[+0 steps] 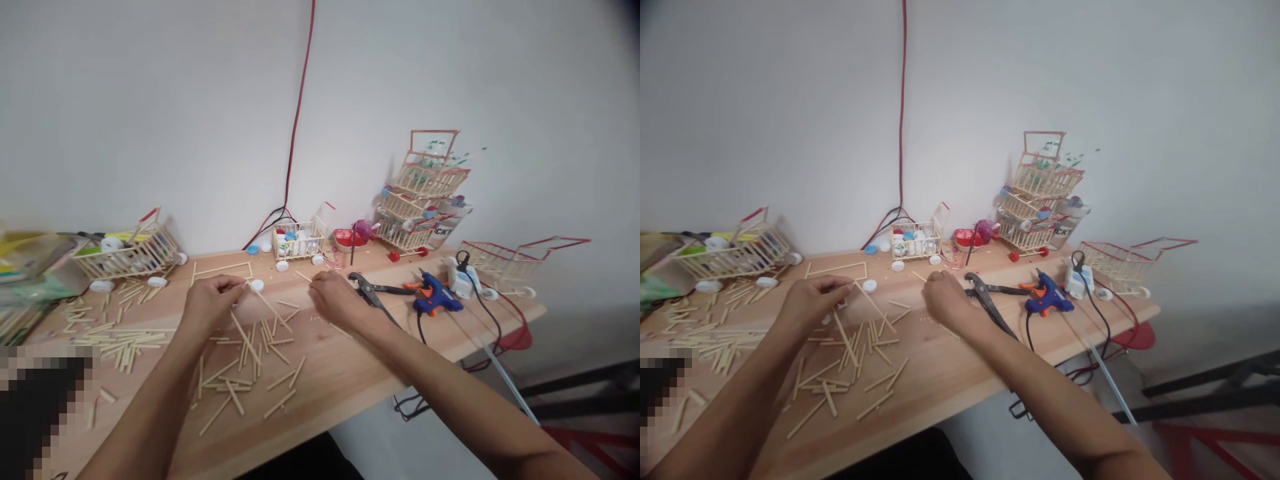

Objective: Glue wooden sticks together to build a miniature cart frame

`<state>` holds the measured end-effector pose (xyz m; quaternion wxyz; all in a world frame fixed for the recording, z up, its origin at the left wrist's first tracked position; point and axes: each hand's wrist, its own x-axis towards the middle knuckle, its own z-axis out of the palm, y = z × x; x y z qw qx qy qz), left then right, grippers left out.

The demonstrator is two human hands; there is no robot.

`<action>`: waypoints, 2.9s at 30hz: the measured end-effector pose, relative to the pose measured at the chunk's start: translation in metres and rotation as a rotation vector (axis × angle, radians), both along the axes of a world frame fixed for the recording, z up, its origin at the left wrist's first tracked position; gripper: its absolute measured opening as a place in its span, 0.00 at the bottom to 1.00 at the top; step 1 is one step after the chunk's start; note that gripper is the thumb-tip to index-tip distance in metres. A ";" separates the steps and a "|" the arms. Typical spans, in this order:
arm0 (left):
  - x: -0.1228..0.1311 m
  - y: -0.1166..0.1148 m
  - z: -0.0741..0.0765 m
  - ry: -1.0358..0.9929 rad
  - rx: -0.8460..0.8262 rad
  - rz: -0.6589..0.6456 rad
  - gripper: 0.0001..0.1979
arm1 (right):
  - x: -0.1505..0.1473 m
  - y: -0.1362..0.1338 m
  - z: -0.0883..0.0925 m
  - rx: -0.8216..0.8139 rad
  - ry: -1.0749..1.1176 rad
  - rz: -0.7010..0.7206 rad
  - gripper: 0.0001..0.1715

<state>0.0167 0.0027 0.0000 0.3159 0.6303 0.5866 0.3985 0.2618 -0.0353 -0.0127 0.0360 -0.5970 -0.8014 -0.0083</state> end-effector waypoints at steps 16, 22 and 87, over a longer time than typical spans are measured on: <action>0.003 -0.001 -0.002 -0.010 -0.024 -0.003 0.14 | -0.008 0.040 0.003 -0.041 0.134 -0.259 0.11; 0.000 0.002 -0.004 -0.073 -0.034 -0.010 0.15 | -0.005 0.032 0.000 -0.105 0.174 -0.200 0.11; -0.051 0.007 0.035 -0.836 0.085 0.143 0.12 | -0.174 -0.012 0.002 0.075 0.098 0.475 0.10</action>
